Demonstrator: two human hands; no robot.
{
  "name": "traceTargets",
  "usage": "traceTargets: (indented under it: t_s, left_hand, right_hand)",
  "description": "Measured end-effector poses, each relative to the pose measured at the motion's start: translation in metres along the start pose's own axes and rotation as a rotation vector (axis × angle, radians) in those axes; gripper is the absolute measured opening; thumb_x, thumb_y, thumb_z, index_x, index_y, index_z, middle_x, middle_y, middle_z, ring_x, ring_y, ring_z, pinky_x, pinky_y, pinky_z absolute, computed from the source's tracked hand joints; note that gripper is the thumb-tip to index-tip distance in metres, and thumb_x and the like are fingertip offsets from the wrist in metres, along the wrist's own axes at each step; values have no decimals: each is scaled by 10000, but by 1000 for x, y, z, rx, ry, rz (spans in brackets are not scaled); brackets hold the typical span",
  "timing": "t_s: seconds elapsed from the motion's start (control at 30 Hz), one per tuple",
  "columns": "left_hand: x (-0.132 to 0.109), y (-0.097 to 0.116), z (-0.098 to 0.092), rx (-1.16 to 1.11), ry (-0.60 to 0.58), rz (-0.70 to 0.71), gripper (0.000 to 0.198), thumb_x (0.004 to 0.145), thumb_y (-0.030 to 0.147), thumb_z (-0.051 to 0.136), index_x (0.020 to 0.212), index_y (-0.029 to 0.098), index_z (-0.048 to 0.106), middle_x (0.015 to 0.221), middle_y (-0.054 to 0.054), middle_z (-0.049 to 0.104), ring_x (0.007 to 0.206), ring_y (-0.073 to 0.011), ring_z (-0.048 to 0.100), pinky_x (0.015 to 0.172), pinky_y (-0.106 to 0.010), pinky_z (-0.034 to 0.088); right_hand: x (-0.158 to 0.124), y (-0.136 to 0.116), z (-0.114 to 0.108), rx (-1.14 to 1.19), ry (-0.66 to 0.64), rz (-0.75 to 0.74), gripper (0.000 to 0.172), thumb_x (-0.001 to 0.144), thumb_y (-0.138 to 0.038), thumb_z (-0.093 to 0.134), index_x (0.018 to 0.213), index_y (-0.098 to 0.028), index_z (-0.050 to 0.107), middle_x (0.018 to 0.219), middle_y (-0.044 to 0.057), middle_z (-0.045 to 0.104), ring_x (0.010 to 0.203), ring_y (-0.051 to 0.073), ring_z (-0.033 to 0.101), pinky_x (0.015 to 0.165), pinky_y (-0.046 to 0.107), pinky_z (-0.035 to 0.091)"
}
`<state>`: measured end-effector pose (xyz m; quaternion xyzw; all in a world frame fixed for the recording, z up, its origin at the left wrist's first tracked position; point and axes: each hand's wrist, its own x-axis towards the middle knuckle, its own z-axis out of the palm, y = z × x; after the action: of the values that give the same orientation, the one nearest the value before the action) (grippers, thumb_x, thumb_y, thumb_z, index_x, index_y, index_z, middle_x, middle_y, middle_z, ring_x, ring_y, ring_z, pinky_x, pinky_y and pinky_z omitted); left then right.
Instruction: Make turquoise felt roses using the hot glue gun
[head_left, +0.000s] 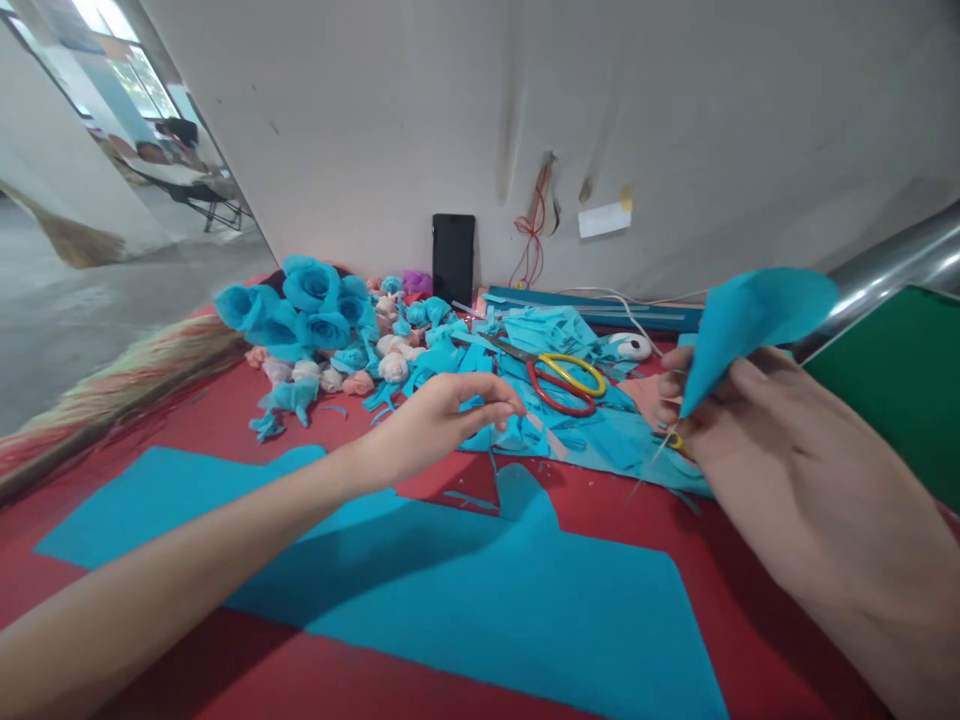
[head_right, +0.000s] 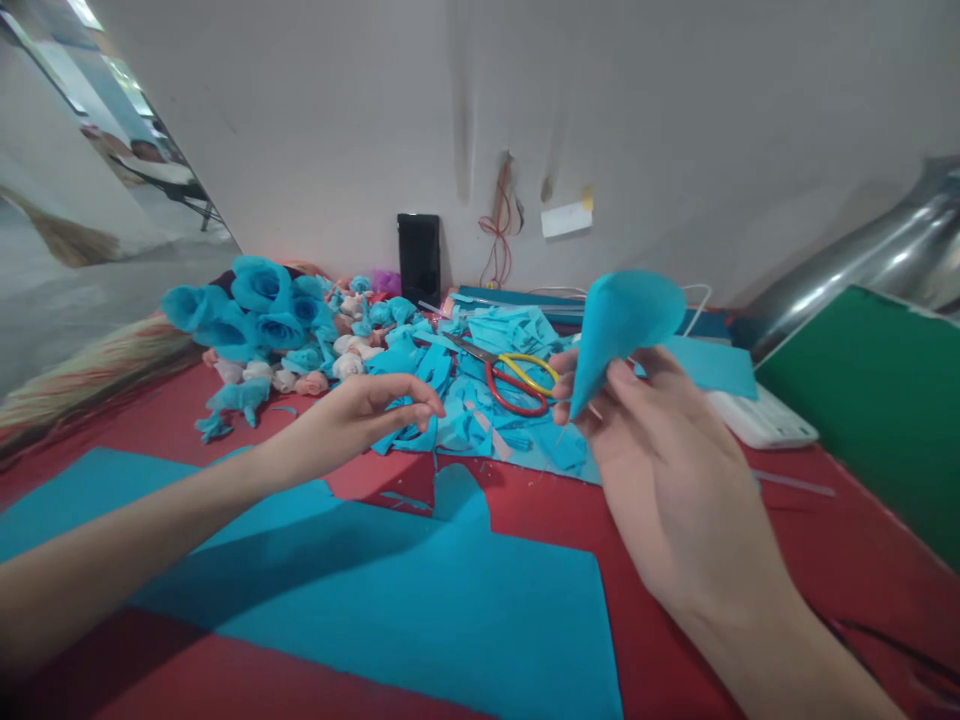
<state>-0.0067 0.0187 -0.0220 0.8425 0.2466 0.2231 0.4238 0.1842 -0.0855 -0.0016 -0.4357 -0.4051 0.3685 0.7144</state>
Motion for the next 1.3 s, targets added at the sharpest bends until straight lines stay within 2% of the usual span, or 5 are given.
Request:
traceTargets:
  t_s: [0.23,0.57,0.77,1.0,1.3]
  left_hand:
    - [-1,3,-1,31,5,-26,180,862,293,418,907,176,547,648,31,508,473,-52,386,403,-153,319]
    - [1,-4,-4,211,74,7,243,675,337,678,860,182,643,643,6,654,544,-121,570,571,-238,468]
    - [3,-13,-3,309,58,41,361,732,389,609,465,148,578,400,37,483,392,-72,417,622,-276,456]
    - [-1,-3,0,212,36,70,322,796,181,493,1116,216,495,964,-35,593,684,-109,581,521,-190,454]
    - [-15,36,-1,-35,103,120,264,895,282,362,715,183,527,737,27,577,705,-81,556,619,-136,453]
  right_hand:
    - [0,0,3,-3,15,37,202,860,-168,432,718,-195,574,769,28,499,697,132,485,568,235,450]
    - [-4,5,6,30,13,77,114,816,-190,533,705,-199,559,785,7,519,749,117,518,645,216,486]
    - [-11,12,10,-1,27,78,130,701,-249,688,695,-248,558,734,-44,526,773,117,564,687,201,509]
    - [-17,16,8,-292,-127,19,278,734,-264,666,996,-290,578,951,-24,629,891,145,592,780,229,513]
    - [-23,20,7,-580,-221,-259,356,683,-151,657,956,-372,597,920,-101,613,838,106,566,727,146,477]
